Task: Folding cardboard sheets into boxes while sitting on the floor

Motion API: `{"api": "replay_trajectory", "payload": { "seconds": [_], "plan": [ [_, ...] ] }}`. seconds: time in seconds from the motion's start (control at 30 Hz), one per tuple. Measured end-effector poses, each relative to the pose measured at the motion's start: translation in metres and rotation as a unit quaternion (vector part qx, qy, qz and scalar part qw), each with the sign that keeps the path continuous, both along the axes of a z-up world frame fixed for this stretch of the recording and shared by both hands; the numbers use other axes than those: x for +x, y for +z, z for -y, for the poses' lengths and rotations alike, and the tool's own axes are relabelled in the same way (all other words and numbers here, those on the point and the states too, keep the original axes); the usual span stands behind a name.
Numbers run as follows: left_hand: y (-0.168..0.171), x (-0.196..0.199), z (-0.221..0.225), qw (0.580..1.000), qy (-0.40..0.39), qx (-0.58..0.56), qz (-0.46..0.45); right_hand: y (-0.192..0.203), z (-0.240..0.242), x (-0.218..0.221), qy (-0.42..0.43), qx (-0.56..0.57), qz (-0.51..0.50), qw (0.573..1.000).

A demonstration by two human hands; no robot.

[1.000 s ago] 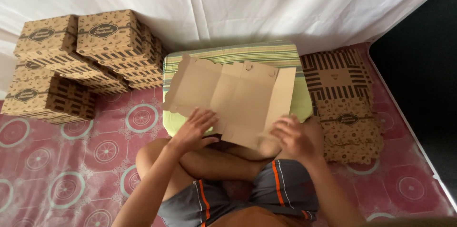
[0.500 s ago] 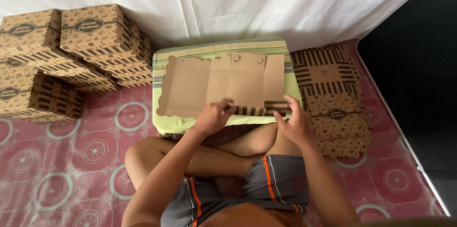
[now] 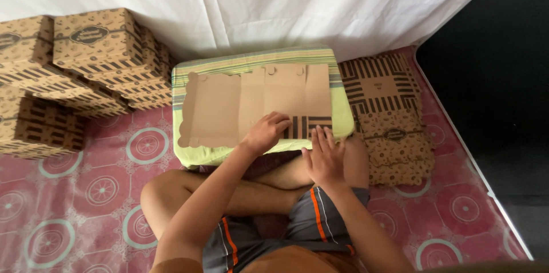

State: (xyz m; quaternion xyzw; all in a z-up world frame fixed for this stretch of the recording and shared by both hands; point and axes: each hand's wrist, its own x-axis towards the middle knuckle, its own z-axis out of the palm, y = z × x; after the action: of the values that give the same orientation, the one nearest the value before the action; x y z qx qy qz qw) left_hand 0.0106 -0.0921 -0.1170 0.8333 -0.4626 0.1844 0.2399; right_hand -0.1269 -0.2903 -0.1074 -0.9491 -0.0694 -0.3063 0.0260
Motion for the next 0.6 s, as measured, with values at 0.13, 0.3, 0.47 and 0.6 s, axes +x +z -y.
{"api": "replay_trajectory", "payload": {
  "seconds": [0.13, 0.3, 0.47, 0.6],
  "plan": [
    [-0.015, 0.016, 0.007, 1.0, 0.008, -0.014, -0.027, 0.002, -0.003, 0.007, 0.002, 0.005, -0.057, 0.998],
    [-0.028, 0.027, 0.01, 0.996, 0.071, 0.01, -0.057, 0.019, -0.008, 0.006, 0.003, 0.013, -0.119, 0.993],
    [-0.033, 0.038, 0.003, 0.995, 0.057, -0.027, -0.082, 0.045, -0.04, 0.002, 0.004, 0.005, -0.278, 0.961],
    [0.025, 0.034, -0.022, 0.978, -0.06, -0.042, -0.197, 0.04, -0.038, 0.004, 0.009, -0.008, -0.192, 0.981]
  ]
}}
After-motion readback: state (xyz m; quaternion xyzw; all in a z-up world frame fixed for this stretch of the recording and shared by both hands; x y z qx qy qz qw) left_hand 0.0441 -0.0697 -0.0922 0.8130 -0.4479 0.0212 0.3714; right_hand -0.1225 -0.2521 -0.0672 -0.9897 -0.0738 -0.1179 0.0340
